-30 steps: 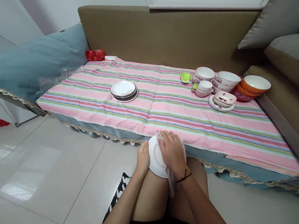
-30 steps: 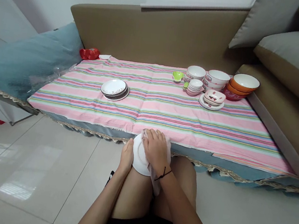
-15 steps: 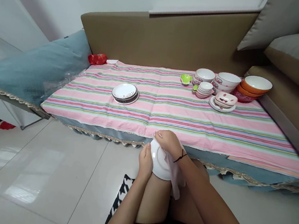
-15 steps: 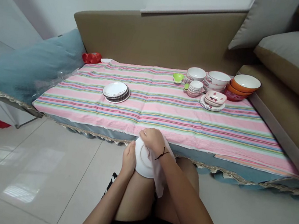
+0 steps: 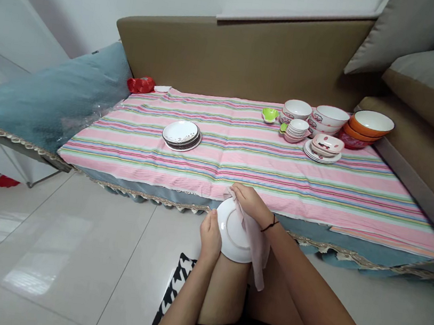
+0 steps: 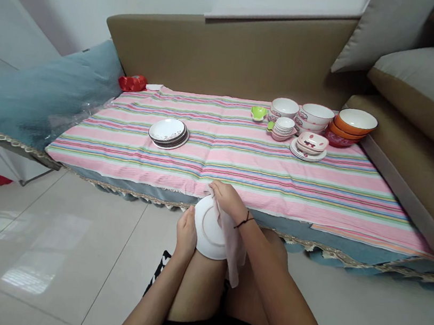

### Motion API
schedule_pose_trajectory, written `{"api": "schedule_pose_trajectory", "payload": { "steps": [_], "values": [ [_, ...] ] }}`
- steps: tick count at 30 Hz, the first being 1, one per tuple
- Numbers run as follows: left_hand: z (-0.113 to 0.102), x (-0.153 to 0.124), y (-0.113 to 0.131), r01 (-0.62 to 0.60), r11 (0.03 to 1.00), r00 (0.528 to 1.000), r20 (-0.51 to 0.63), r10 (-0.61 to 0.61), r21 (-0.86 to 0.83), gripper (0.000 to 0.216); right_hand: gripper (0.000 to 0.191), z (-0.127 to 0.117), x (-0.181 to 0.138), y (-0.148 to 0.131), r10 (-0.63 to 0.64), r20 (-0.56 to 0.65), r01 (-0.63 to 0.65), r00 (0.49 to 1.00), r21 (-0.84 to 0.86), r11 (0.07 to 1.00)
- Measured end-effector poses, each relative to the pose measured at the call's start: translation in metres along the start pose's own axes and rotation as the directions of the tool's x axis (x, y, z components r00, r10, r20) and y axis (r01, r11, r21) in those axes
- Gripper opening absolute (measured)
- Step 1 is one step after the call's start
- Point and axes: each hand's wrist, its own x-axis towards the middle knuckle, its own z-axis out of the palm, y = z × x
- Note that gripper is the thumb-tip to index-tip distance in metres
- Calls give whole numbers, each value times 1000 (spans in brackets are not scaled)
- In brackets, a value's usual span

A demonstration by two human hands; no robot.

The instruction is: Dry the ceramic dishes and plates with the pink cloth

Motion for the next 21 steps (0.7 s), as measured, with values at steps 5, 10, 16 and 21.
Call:
{"api": "schedule_pose_trajectory", "payload": {
  "steps": [5, 10, 16, 21],
  "values": [
    [0, 1, -1, 25, 999, 1000, -7, -25, -32, 38, 38, -5, -24, 11, -47, 32, 47, 998, 1, 999],
    [1, 2, 1, 34, 999, 999, -1, -34, -39, 39, 54, 7, -84, 9, 53, -133, -58, 990, -30, 998],
    [-2, 6, 3, 70, 998, 997, 26, -70, 0, 39, 67, 35, -125, -26, 209, -342, -253, 916, -89, 963],
    [-1, 10, 7, 45, 996, 999, 26, -47, 71, 38, 57, 28, -100, -34, 40, -147, -82, 988, -291, 953]
  ]
}}
